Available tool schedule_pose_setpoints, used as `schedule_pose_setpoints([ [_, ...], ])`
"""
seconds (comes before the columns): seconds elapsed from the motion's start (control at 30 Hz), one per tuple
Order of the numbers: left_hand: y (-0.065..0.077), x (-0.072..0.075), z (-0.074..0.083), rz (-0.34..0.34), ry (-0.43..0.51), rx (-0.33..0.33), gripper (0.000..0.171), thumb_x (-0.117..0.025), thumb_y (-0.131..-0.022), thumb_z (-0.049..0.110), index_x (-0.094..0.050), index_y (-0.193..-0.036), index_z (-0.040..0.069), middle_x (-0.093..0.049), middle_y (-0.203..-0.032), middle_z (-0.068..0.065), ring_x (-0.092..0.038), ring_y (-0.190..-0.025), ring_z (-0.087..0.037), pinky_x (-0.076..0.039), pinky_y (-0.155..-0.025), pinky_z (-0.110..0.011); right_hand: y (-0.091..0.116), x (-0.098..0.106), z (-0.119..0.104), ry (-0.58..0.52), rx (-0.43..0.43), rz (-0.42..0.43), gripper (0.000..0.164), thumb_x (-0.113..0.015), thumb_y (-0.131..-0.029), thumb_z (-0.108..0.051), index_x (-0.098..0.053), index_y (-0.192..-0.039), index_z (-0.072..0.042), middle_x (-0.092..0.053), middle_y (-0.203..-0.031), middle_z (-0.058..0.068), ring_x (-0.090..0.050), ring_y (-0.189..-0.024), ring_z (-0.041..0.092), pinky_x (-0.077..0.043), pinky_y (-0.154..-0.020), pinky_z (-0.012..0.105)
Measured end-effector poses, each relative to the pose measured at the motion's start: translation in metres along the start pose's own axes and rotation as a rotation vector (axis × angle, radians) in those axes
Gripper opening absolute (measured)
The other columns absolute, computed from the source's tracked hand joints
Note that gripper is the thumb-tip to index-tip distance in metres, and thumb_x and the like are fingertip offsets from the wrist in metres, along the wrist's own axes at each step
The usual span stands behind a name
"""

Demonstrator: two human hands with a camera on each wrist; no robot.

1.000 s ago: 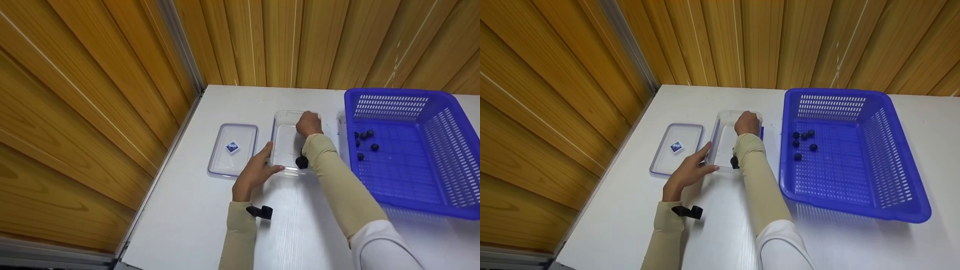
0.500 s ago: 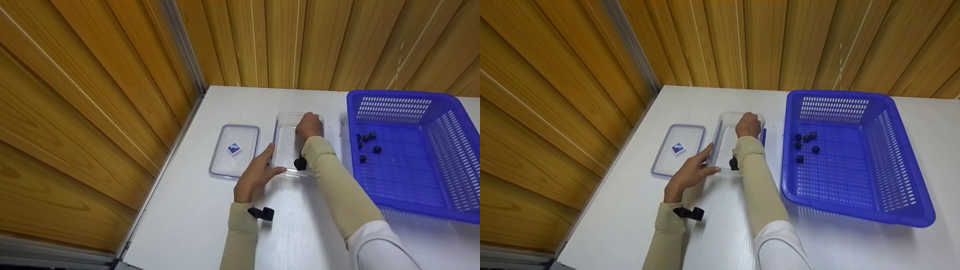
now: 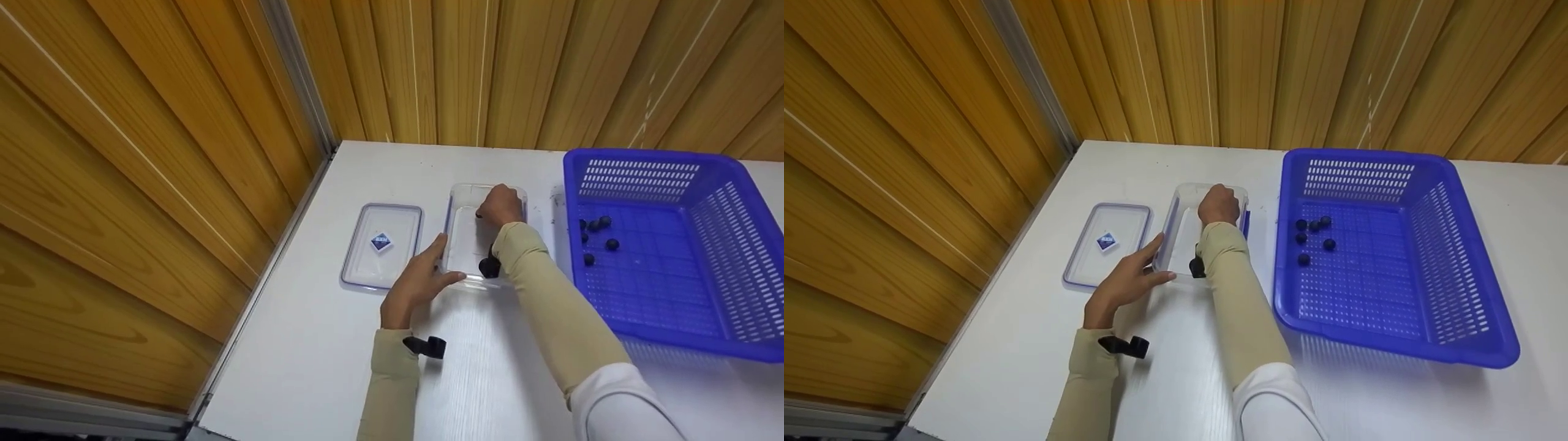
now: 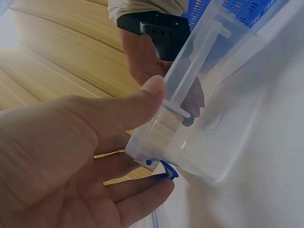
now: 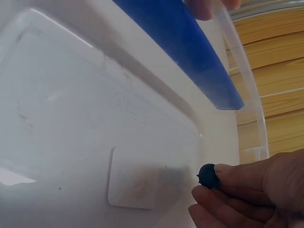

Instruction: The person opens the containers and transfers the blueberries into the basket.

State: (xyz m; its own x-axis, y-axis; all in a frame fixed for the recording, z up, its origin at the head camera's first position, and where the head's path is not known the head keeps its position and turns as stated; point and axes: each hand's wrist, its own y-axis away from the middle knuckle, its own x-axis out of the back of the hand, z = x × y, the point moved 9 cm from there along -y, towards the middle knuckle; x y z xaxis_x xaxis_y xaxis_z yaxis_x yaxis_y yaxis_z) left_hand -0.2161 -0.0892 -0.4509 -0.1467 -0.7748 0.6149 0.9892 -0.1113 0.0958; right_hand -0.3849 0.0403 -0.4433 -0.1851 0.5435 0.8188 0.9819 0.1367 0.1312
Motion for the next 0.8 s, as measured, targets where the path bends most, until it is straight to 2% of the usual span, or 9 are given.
schedule_pose_setpoints([
  [0.23,0.0,0.0,0.001,0.002,-0.006,-0.006,0.082,-0.066,-0.084,0.035,-0.019,-0.148,0.014,-0.02,-0.152,-0.003,-0.021,-0.137,-0.015,-0.02,-0.111,-0.029,0.015,0.012,-0.012,-0.058,-0.027,-0.077,0.025,-0.07,-0.076,-0.015,-0.07,-0.089,0.007,-0.069,-0.071,0.013,-0.057,-0.05,0.012,-0.045,-0.046,0.021],
  [0.3,0.0,-0.001,0.001,0.001,-0.012,-0.002,0.083,-0.066,-0.084,0.035,-0.018,-0.148,0.014,-0.02,-0.152,-0.003,-0.022,-0.137,-0.015,-0.021,-0.111,-0.029,0.018,0.015,-0.013,-0.093,-0.022,-0.09,0.024,-0.069,-0.078,-0.015,-0.071,-0.092,0.006,-0.07,-0.077,0.014,-0.059,-0.054,0.012,-0.046,-0.049,0.021],
  [0.33,0.0,-0.001,0.001,-0.001,-0.013,0.002,0.083,-0.066,-0.084,0.035,-0.018,-0.148,0.014,-0.02,-0.152,-0.002,-0.022,-0.137,-0.015,-0.021,-0.111,-0.029,0.018,0.017,-0.013,-0.107,-0.026,-0.1,0.025,-0.068,-0.079,-0.015,-0.071,-0.094,0.005,-0.07,-0.084,0.016,-0.061,-0.059,0.014,-0.048,-0.052,0.021],
  [0.43,0.0,0.001,0.0,0.002,-0.009,0.022,0.083,-0.066,-0.084,0.036,-0.018,-0.148,0.015,-0.02,-0.152,-0.001,-0.024,-0.136,-0.015,-0.023,-0.11,-0.03,0.022,0.025,-0.016,-0.161,-0.03,-0.116,0.026,-0.067,-0.081,-0.015,-0.07,-0.099,0.004,-0.069,-0.093,0.017,-0.063,-0.073,0.019,-0.051,-0.061,0.024],
  [0.53,0.0,-0.001,0.0,-0.002,0.003,0.043,0.083,-0.066,-0.084,0.035,-0.017,-0.148,0.017,-0.02,-0.152,0.001,-0.024,-0.137,-0.016,-0.023,-0.11,-0.032,0.026,0.036,-0.014,-0.149,-0.014,-0.105,0.027,-0.067,-0.08,-0.015,-0.07,-0.1,0.004,-0.069,-0.095,0.017,-0.061,-0.077,0.019,-0.05,-0.064,0.024],
  [0.67,0.0,-0.002,-0.001,-0.011,0.016,0.066,0.084,-0.066,-0.084,0.037,-0.016,-0.149,0.019,-0.02,-0.152,0.002,-0.023,-0.137,-0.016,-0.023,-0.11,-0.033,0.028,0.054,-0.01,-0.193,-0.012,-0.09,0.026,-0.067,-0.08,-0.013,-0.07,-0.1,0.004,-0.069,-0.094,0.016,-0.062,-0.075,0.017,-0.052,-0.065,0.023],
  [0.8,0.001,-0.002,0.001,-0.019,0.016,0.06,0.084,-0.065,-0.084,0.037,-0.015,-0.149,0.018,-0.018,-0.152,0.001,-0.022,-0.138,-0.017,-0.022,-0.111,-0.033,0.031,0.073,-0.002,-0.288,-0.031,-0.084,0.025,-0.066,-0.081,-0.01,-0.069,-0.1,0.006,-0.069,-0.092,0.017,-0.063,-0.067,0.012,-0.054,-0.062,0.022],
])
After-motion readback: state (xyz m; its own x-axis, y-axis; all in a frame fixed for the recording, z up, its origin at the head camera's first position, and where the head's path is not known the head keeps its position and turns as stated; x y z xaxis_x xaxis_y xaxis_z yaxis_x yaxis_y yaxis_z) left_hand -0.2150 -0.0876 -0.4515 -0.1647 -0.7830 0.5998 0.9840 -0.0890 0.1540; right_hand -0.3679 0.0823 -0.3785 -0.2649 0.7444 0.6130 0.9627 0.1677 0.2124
